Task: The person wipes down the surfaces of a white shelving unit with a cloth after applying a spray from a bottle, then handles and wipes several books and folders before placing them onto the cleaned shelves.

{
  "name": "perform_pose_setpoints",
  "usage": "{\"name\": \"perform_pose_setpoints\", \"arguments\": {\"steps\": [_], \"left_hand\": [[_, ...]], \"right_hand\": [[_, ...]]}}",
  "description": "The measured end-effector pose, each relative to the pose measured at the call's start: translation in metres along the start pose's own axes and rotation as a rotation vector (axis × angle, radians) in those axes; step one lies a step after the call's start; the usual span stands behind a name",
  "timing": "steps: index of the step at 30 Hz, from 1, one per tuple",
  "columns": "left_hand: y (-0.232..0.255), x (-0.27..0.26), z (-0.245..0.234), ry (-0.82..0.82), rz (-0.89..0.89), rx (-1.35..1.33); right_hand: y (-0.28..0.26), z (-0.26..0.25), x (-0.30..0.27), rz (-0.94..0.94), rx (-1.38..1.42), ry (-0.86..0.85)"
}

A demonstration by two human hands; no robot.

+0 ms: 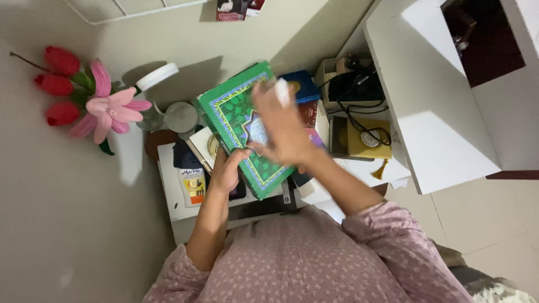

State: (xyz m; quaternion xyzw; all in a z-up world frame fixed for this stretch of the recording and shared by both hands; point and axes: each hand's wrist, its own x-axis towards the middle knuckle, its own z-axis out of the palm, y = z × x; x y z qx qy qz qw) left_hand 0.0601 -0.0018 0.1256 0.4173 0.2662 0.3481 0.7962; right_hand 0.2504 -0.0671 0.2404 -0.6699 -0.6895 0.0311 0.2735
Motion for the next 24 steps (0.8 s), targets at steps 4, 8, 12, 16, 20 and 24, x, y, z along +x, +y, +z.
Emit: {"name": "perform_pose_setpoints", "arguments": {"steps": [4,8,12,16,20,24], "left_hand": [[0.019,-0.004,0.002,-0.157,0.051,0.176],[0.016,-0.008,0.015,-0.201,-0.018,0.178],[0.021,0.001,0.017,-0.323,0.039,0.254],[0.026,-0.003,0.036,-0.354,0.031,0.299],[0.032,0.013,0.048,-0.256,0.312,0.149],[0.036,0.011,0.048,-0.104,0.166,-0.253]], "right_hand": [[-0.011,-0.009,-0.008,-0.111,0.094,0.029],[-0.002,-0.018,0.002,-0.021,0.015,0.260],[-0.022,-0.012,-0.017,-0.252,0.115,0.020],[0.004,-0.027,0.001,-0.122,0.057,0.327],[-0.035,-0.001,-0.032,-0.114,0.160,0.301],[-0.028,-0.010,-0.034,-0.145,0.160,0.130]]}}
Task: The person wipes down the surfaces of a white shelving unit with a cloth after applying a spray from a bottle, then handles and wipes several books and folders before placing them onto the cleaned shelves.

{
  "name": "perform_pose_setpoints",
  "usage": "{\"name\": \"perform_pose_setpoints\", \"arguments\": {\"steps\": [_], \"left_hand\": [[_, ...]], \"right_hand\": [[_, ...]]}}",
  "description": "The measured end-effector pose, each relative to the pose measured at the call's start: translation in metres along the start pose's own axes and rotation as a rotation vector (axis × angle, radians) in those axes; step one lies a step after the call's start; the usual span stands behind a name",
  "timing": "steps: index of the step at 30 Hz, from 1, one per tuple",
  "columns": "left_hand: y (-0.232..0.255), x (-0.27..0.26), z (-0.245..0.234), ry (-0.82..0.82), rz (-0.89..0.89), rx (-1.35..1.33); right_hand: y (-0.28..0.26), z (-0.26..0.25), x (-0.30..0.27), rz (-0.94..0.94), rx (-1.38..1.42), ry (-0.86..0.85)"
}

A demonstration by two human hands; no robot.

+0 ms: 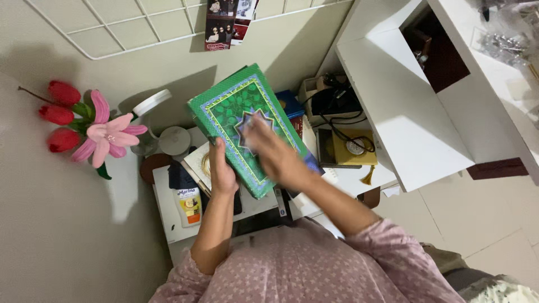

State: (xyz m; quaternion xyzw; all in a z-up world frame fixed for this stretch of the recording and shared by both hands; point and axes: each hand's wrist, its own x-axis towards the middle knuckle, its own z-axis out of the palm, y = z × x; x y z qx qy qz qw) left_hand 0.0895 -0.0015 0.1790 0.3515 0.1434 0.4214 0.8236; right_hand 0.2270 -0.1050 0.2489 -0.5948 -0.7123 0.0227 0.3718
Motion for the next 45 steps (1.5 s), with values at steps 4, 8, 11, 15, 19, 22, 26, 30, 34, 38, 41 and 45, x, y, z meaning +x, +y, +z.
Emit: {"name": "perform_pose_setpoints", "arguments": {"steps": [4,8,11,15,19,22,26,30,34,38,41,45], "left_hand": [[-0.012,-0.008,-0.004,0.071,0.125,0.214],[-0.005,0.003,-0.030,0.129,0.042,0.160],[0.018,0.004,-0.045,0.184,0.227,0.262],[0.024,-0.013,-0.037,0.120,0.233,0.236],[0.022,-0.018,-0.027,0.118,0.200,0.405],[0.033,-0.019,-0.024,0.150,0.272,0.478],[0.047,-0.018,-0.014,0.175,0.295,0.455],[0.056,-0.009,-0.015,0.334,0.211,0.549],[0.053,0.002,-0.036,0.243,0.352,0.368],[0.033,0.022,-0.031,0.293,0.092,0.207],[0.018,0.036,0.002,0.325,-0.324,0.385],[-0.003,0.002,0.055,0.106,-0.266,0.231]], "right_hand": [[0.035,-0.011,0.038,0.098,-0.013,0.199],[0.013,0.045,0.030,-0.112,0.081,0.142],[0.010,0.056,0.014,-0.203,0.266,0.008],[0.029,0.031,0.062,-0.187,-0.035,0.200],[-0.024,0.034,0.095,0.041,-0.321,-0.051],[-0.039,0.026,0.110,-0.009,-0.256,-0.264],[-0.008,0.011,0.118,0.144,-0.247,-0.052],[-0.017,0.030,0.055,-0.151,-0.224,-0.191],[0.021,0.003,0.024,0.336,0.016,-0.143],[0.005,-0.016,0.018,0.568,0.973,0.109],[-0.027,-0.015,0.020,0.542,0.925,0.045],[-0.034,0.012,0.045,0.148,0.287,0.123]]}}
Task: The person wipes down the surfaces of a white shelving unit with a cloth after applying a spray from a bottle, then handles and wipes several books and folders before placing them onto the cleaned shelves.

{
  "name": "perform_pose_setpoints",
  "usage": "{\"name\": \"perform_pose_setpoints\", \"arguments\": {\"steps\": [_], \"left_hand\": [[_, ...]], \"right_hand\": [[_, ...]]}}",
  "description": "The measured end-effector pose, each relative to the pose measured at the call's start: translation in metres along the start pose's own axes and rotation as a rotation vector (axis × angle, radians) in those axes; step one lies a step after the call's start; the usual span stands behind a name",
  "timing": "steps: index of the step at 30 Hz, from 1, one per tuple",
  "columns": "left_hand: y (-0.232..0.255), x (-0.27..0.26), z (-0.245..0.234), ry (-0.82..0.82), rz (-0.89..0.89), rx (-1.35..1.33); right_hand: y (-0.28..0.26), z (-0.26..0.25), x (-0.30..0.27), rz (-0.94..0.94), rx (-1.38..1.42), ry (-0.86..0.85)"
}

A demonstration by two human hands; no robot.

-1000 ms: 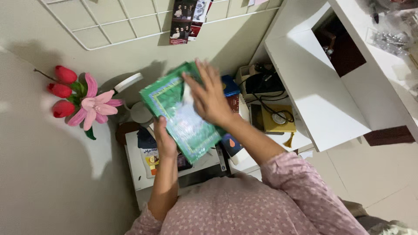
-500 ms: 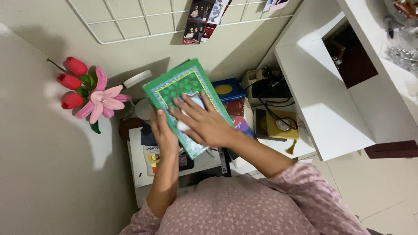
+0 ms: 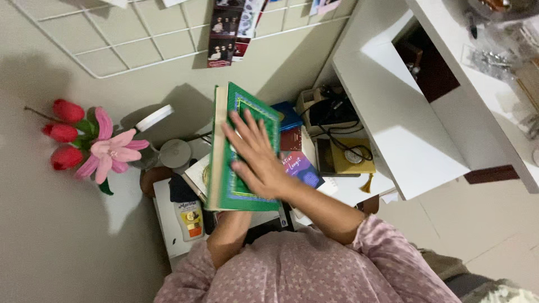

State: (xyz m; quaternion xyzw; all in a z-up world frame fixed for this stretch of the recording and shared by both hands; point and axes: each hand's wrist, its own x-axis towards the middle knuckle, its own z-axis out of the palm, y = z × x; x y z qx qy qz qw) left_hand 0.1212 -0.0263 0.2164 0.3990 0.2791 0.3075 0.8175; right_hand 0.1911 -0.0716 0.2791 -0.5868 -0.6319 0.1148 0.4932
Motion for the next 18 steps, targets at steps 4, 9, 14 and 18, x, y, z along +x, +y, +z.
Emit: {"name": "perform_pose_setpoints", "arguments": {"steps": [4,9,14,18], "left_hand": [[0.003,0.004,0.010,-0.232,0.100,-0.109],[0.001,0.030,0.015,-0.252,0.123,-0.145],[-0.015,0.024,0.031,-0.344,0.134,-0.128],[-0.035,0.056,0.045,-0.399,0.264,-0.094]], "right_hand": [[0.037,-0.035,0.039,0.154,-0.396,0.006],[0.015,-0.020,-0.005,-0.169,-0.267,-0.057],[0.069,-0.070,0.009,0.173,-0.230,0.137],[0.076,-0.038,-0.058,0.168,0.209,0.182]]}}
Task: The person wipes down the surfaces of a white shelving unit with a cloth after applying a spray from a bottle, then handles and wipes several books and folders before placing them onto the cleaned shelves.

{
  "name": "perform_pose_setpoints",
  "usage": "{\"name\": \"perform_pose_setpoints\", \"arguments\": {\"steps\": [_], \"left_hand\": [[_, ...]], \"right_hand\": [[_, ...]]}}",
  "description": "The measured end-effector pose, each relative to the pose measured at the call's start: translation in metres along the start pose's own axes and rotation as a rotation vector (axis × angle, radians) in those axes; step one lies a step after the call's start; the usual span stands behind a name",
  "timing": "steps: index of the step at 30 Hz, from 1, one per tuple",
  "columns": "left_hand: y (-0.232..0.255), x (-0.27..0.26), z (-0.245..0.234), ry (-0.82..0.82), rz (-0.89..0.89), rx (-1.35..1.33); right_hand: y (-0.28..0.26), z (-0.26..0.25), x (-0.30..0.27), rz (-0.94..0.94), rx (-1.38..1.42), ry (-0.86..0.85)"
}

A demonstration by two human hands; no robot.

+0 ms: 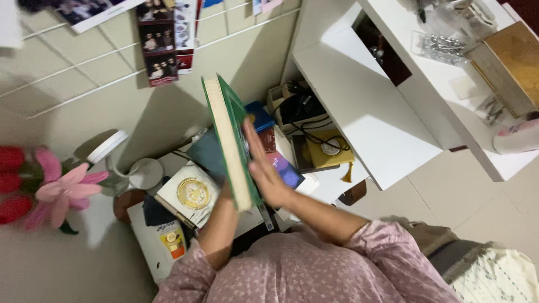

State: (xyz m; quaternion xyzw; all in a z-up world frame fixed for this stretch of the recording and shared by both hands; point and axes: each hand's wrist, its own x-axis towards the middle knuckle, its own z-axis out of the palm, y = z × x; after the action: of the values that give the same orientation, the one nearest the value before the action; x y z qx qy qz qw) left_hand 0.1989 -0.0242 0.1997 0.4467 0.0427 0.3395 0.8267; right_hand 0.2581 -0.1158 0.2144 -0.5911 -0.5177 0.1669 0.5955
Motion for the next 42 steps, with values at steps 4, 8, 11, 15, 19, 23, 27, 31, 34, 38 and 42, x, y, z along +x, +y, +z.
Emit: {"name": "perform_pose_setpoints", "arguments": {"steps": [4,8,11,15,19,23,27,31,34,38,42], "left_hand": [[-0.041,0.072,-0.022,0.388,-0.147,0.447],[-0.074,0.099,0.004,0.317,0.061,0.648],[-0.082,0.122,0.031,0.348,0.136,0.486],[-0.082,0.164,0.062,0.245,0.292,0.369],[-0.091,0.212,0.081,0.256,0.427,0.462],[-0.105,0.250,0.086,0.245,0.441,0.569],[-0.122,0.277,0.095,0.226,0.513,0.598],[-0.123,0.278,0.095,0.194,0.527,0.637],[-0.120,0.283,0.099,0.109,0.456,0.563],[-0.118,0.280,0.102,0.194,0.486,0.666],[-0.113,0.276,0.085,0.111,0.418,0.633]], "right_hand": [[0.041,0.005,-0.063,-0.054,0.432,0.242],[0.084,-0.021,-0.061,0.509,0.304,0.641],[0.113,-0.054,-0.029,0.665,0.564,0.749],[0.129,-0.091,0.030,0.561,0.730,0.693],[0.137,-0.106,0.089,0.664,1.163,0.635],[0.157,-0.122,0.119,0.673,1.271,0.621],[0.187,-0.128,0.127,0.552,1.230,0.643],[0.217,-0.140,0.137,0.397,1.120,0.637],[0.220,-0.147,0.147,0.236,1.153,0.549],[0.202,-0.141,0.155,0.225,1.379,0.587],[0.181,-0.140,0.159,0.348,1.554,0.737]]}}
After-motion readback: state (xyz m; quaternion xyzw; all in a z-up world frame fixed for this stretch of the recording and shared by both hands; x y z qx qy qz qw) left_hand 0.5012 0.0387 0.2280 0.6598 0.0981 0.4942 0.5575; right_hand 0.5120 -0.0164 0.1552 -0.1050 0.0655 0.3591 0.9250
